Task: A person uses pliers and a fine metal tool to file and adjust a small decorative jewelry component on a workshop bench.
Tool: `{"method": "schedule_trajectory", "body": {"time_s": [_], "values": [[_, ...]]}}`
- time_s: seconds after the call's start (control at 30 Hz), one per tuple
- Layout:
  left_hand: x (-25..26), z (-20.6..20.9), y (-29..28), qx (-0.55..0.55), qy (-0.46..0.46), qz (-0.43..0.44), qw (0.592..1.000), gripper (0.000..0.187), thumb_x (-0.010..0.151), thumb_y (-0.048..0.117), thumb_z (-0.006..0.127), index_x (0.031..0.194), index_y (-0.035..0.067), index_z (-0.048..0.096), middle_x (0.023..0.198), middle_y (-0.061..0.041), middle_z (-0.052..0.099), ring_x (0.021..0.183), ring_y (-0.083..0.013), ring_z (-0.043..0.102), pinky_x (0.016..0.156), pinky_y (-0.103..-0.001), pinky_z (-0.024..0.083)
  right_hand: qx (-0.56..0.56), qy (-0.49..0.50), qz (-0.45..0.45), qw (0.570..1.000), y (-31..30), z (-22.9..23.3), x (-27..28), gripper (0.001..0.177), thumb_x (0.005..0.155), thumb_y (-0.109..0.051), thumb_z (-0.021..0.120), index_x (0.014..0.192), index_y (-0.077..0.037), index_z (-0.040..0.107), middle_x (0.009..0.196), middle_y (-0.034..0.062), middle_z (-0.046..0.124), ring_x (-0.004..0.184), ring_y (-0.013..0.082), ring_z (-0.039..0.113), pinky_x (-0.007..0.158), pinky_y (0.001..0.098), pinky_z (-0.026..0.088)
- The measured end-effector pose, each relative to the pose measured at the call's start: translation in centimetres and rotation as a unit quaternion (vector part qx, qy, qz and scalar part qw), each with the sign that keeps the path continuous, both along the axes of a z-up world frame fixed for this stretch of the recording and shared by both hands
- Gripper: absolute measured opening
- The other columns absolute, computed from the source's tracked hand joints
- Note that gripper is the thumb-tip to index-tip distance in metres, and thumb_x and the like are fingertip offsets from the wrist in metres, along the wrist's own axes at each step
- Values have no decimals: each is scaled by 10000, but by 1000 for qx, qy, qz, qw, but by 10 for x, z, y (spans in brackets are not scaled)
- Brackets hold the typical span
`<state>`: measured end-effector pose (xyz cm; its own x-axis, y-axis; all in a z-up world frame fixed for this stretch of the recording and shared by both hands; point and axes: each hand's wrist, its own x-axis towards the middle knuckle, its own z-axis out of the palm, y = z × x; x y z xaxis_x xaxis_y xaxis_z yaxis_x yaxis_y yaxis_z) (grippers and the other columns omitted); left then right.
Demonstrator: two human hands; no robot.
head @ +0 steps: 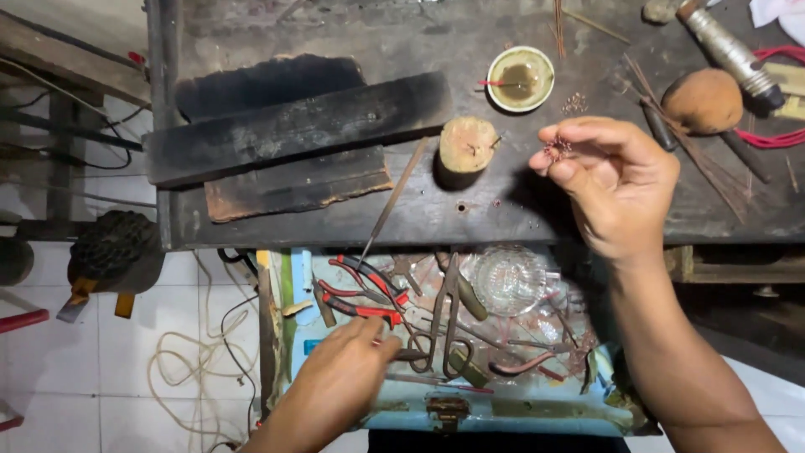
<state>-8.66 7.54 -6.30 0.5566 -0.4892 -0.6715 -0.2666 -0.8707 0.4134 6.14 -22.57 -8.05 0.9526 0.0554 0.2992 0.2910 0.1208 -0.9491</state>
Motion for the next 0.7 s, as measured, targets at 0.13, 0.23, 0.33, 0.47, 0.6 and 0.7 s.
{"method": "schedule_trajectory", "body": {"time_s": [0.13, 0.23, 0.33, 0.47, 0.6, 0.7], "values": [[-24, -16, 23, 18, -98, 23, 995, 344, 893, 340, 766, 1087, 58, 734, 1219, -127, 636, 1179, -353, 511, 973, -512, 442, -16, 2, 8, 1000, 4, 4, -3, 240, 985, 35, 719, 1190, 48, 595, 1186, 235, 672, 980, 269, 750, 950, 323, 675], [-24, -1, 1, -65, -70, 37, 995, 293, 864, -104, 619, 1059, 56, 770, 1285, -221, 676, 1149, -355, 669, 1032, -486, 529, -16, 13, 9, 1000, 5, 3, -5, 247, 984, 15, 735, 1190, 34, 600, 1191, 224, 679, 995, 257, 752, 960, 315, 675], [-34, -17, -18, 16, -7, -50, 999, 364, 809, -231, 640, 1061, 9, 747, 1138, -162, 675, 764, -206, 719, 528, -315, 642, -16, 5, 19, 1000, 6, 6, -7, 224, 981, 43, 724, 1169, 28, 603, 1178, 231, 680, 970, 263, 752, 935, 310, 669], [-41, -41, -17, -29, -55, -71, 996, 305, 779, -175, 679, 1011, 19, 721, 963, -116, 638, 639, -271, 673, 469, -408, 570, -15, 14, 17, 1000, 6, 7, -10, 224, 962, 49, 730, 1151, 28, 613, 1159, 230, 693, 962, 262, 762, 930, 317, 677], [-45, -50, -19, -105, -70, -67, 990, 191, 812, -92, 617, 965, 10, 668, 963, -162, 600, 616, -373, 660, 481, -512, 531, 1, 16, 35, 999, 9, 9, -10, 199, 955, 52, 705, 1131, 38, 613, 1129, 234, 694, 931, 285, 766, 883, 343, 678], [-36, -52, -20, -117, -43, -110, 986, 165, 862, -18, 638, 1022, 21, 641, 1023, -176, 584, 701, -390, 666, 510, -520, 521, 22, 23, 43, 999, 9, 9, -9, 186, 937, 57, 700, 1106, 41, 625, 1112, 238, 698, 923, 307, 773, 878, 367, 685]]}}
